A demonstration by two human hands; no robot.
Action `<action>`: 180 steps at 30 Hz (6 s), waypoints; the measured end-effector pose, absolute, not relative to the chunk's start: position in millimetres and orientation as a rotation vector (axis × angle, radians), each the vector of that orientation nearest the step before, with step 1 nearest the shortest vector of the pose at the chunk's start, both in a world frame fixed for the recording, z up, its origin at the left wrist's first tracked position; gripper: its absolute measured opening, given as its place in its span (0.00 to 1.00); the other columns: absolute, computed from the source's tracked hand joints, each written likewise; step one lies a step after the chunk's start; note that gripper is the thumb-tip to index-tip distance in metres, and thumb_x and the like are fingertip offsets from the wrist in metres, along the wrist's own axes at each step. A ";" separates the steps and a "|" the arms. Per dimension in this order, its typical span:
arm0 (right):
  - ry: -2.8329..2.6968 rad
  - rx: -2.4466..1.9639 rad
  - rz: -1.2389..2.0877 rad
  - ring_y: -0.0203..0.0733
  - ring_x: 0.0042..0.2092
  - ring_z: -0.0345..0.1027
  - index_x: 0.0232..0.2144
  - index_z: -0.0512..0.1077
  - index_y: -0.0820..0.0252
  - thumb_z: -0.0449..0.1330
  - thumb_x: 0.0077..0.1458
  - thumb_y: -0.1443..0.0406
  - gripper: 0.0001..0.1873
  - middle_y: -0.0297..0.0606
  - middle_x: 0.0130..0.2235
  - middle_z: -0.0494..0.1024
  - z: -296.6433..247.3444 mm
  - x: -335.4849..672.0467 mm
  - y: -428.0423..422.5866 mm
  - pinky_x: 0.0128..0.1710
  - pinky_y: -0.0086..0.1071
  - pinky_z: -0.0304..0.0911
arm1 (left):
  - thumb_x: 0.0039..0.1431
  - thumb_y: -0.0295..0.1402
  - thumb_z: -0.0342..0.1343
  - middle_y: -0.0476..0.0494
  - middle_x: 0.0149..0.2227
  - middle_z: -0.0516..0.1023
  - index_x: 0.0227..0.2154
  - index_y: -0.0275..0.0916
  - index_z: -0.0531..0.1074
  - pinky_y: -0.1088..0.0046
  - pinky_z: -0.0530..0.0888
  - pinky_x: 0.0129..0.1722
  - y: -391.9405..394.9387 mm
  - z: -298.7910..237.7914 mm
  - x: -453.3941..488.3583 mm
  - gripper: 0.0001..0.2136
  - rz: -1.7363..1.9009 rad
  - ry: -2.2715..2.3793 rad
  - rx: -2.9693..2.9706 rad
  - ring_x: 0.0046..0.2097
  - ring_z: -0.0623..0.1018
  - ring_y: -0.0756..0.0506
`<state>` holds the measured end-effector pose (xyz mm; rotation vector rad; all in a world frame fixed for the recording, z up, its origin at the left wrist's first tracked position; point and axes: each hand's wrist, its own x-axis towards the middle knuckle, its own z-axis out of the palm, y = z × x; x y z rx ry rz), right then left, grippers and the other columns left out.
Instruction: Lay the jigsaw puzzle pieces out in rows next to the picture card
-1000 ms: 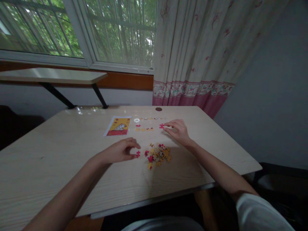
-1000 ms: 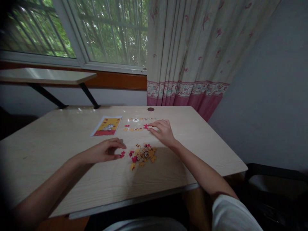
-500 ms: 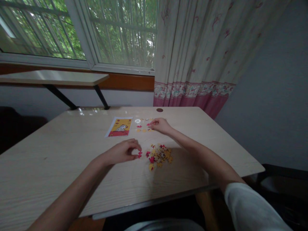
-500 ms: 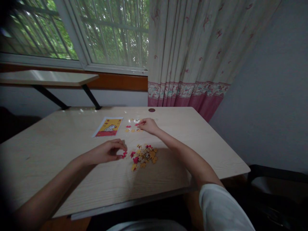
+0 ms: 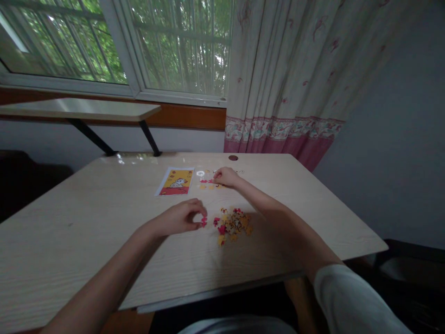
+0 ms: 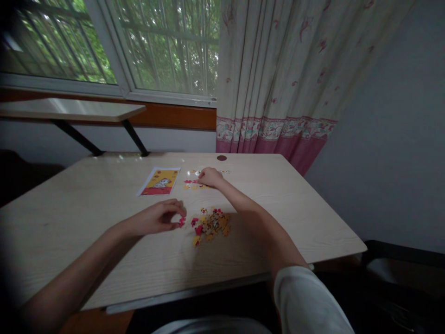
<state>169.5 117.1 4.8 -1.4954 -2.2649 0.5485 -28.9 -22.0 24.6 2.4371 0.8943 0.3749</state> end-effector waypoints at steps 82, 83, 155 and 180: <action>-2.048 -1.177 0.038 0.37 0.38 0.66 0.31 0.75 0.59 0.58 0.52 0.62 0.08 0.37 0.33 0.77 2.8 261.7 67.5 0.41 0.31 0.55 | 0.55 0.31 0.49 0.48 0.25 0.70 0.28 0.36 0.71 0.77 0.63 0.27 -26.1 12.7 -9.1 0.07 0.558 1.065 2.330 0.27 0.68 0.51; -2.060 -1.212 0.098 0.37 0.37 0.67 0.31 0.75 0.59 0.58 0.52 0.62 0.08 0.37 0.33 0.77 1.7 255.8 79.0 0.41 0.30 0.56 | 0.55 0.31 0.49 0.49 0.25 0.69 0.28 0.36 0.71 0.77 0.62 0.27 -26.6 13.3 -8.8 0.07 0.560 1.067 2.324 0.26 0.67 0.51; -2.357 -1.603 0.047 0.45 0.45 0.65 0.31 0.76 0.53 0.58 0.48 0.63 0.08 0.38 0.37 0.77 14.2 163.2 164.7 0.46 0.38 0.54 | 0.55 0.30 0.49 0.48 0.25 0.71 0.28 0.36 0.72 0.77 0.63 0.28 -28.5 12.7 -4.4 0.07 0.529 1.082 2.395 0.27 0.68 0.51; -2.310 -1.617 0.093 0.42 0.44 0.67 0.35 0.75 0.51 0.56 0.50 0.60 0.10 0.34 0.38 0.78 14.4 181.8 156.3 0.45 0.34 0.57 | 0.54 0.29 0.49 0.48 0.25 0.71 0.28 0.36 0.72 0.77 0.63 0.28 -28.7 12.8 -3.2 0.07 0.546 1.086 2.382 0.27 0.68 0.51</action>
